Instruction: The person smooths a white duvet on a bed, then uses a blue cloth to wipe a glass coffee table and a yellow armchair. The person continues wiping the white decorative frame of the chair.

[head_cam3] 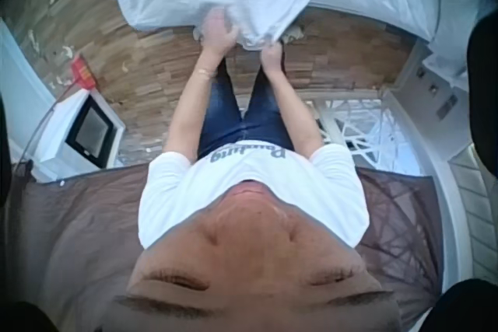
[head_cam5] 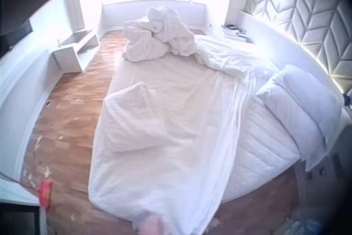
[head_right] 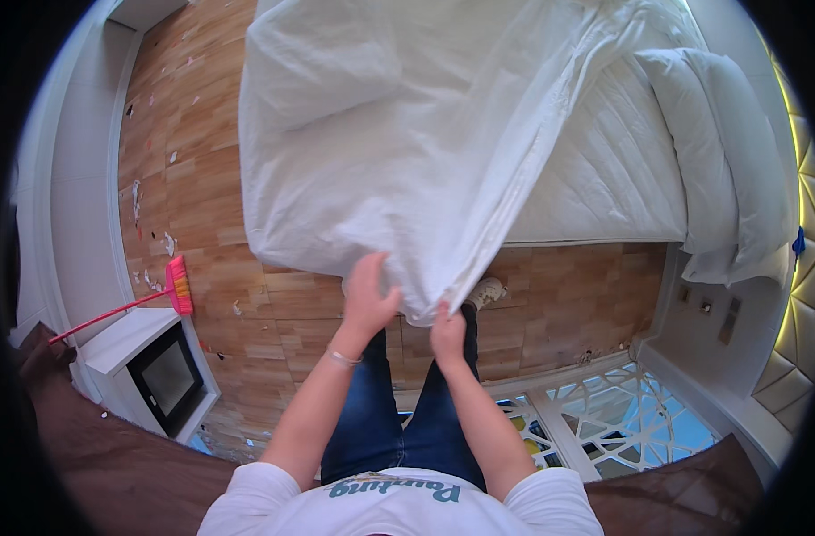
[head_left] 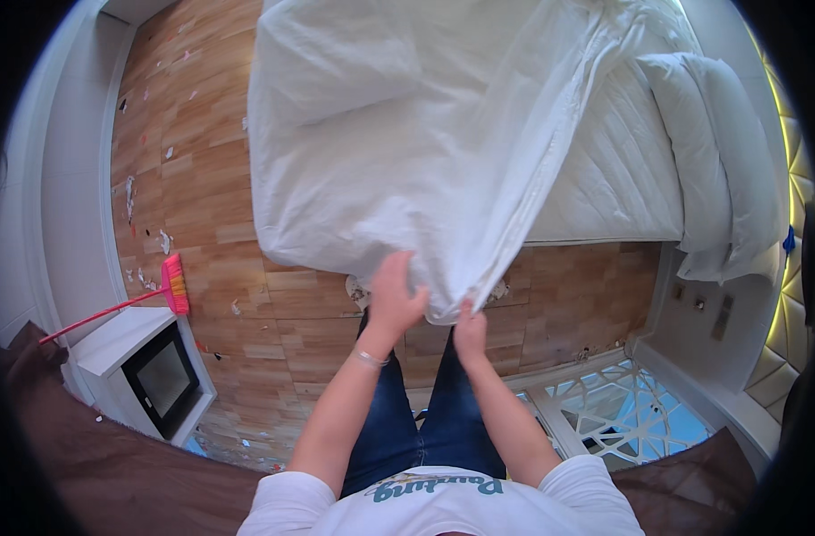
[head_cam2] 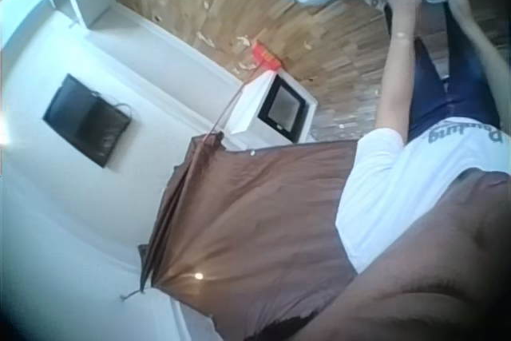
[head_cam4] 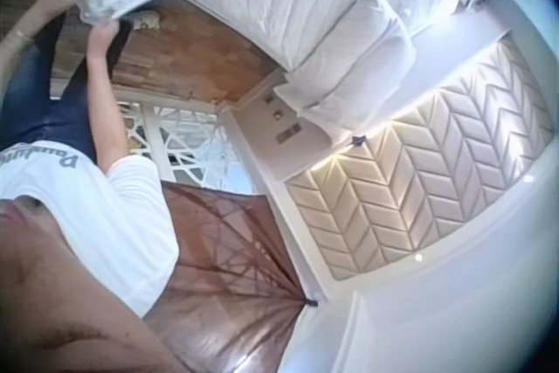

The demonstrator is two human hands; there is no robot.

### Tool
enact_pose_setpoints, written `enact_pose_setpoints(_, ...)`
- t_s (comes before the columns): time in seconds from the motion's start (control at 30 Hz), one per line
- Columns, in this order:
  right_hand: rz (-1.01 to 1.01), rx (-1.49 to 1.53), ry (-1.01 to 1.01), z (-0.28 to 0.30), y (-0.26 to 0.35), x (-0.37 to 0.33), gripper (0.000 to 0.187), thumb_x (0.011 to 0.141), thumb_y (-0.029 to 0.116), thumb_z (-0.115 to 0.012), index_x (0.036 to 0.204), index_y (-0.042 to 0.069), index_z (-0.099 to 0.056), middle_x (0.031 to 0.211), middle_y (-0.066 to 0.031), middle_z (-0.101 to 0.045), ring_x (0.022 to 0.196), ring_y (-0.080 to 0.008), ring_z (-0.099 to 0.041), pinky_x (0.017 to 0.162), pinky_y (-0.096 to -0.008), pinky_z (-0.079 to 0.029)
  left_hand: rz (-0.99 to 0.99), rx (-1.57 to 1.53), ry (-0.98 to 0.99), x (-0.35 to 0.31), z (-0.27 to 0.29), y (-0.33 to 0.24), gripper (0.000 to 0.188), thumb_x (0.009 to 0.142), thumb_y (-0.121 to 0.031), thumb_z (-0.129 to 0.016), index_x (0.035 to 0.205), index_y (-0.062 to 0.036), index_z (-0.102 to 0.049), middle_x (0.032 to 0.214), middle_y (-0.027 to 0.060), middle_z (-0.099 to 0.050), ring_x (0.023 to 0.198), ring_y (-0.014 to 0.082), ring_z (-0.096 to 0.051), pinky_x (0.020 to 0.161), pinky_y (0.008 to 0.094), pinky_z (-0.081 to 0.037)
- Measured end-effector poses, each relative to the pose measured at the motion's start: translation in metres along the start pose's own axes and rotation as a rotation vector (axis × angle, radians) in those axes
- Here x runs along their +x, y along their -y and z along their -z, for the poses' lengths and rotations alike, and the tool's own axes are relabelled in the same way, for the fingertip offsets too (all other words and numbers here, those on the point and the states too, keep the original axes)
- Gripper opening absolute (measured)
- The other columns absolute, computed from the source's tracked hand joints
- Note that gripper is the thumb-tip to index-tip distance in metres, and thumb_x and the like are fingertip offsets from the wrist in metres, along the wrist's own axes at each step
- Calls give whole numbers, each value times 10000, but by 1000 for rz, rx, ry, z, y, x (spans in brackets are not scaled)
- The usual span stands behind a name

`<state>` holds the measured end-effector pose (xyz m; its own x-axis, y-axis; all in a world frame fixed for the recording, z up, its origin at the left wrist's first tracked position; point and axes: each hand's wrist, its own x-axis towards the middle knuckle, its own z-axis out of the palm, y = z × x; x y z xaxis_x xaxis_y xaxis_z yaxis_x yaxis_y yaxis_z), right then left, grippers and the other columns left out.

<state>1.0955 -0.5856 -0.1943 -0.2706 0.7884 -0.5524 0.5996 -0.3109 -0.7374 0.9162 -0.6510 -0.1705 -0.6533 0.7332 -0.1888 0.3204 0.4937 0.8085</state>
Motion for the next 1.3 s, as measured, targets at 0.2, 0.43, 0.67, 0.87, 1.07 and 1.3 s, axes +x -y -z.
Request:
enact_pose_setpoints(0.2,349,-337,459,80,-20,33,439,1016,334,-526,1328,26,-555,1184,-281,-624,1045,-477,-607,884,-502,-512,56,225,349,86,-134,-131,702,833,-271,-704,1465,-109,-445,1401,225,-501,1074,432,-628,892,480,-540)
enact_pose_setpoints(0.43,139,123,207,224,-41,135,405,997,163,-612,1372,33,-530,1058,-104,-650,962,-171,-641,857,-327,-532,145,44,476,107,-288,-154,452,867,-183,-605,1315,-126,-607,1067,197,-664,1012,394,-646,891,470,-533)
enact_pose_setpoints(0.67,147,213,192,325,7,225,376,997,173,-626,1334,17,-565,1086,-80,-662,957,-135,-634,836,-293,-526,32,335,-112,142,-345,-185,735,802,-132,-734,1451,-42,-399,1456,275,-390,1257,464,-498,1048,514,-442)
enact_pose_setpoints(0.87,117,304,224,311,8,256,350,1010,214,-621,1307,33,-583,1026,-62,-650,915,-115,-612,834,-282,-512,205,210,88,223,-364,-180,438,847,-152,-664,1277,-95,-611,1179,223,-657,1025,418,-654,869,483,-538)
enact_pose_setpoints(1.07,-304,-70,-110,355,37,304,694,841,374,-800,1334,-30,-527,1152,-214,-660,1041,-270,-657,926,-364,-512,191,-122,735,159,-421,-238,261,918,-215,-588,1025,-12,-713,919,231,-726,855,345,-721,776,442,-548)
enact_pose_setpoints(1.3,-161,362,-172,431,37,432,494,883,186,-652,1282,-87,-548,1180,-228,-659,1047,-313,-647,954,-399,-503,42,-623,1234,134,-435,-346,280,922,-105,-515,1136,-1,-663,994,125,-727,927,236,-677,879,370,-519)
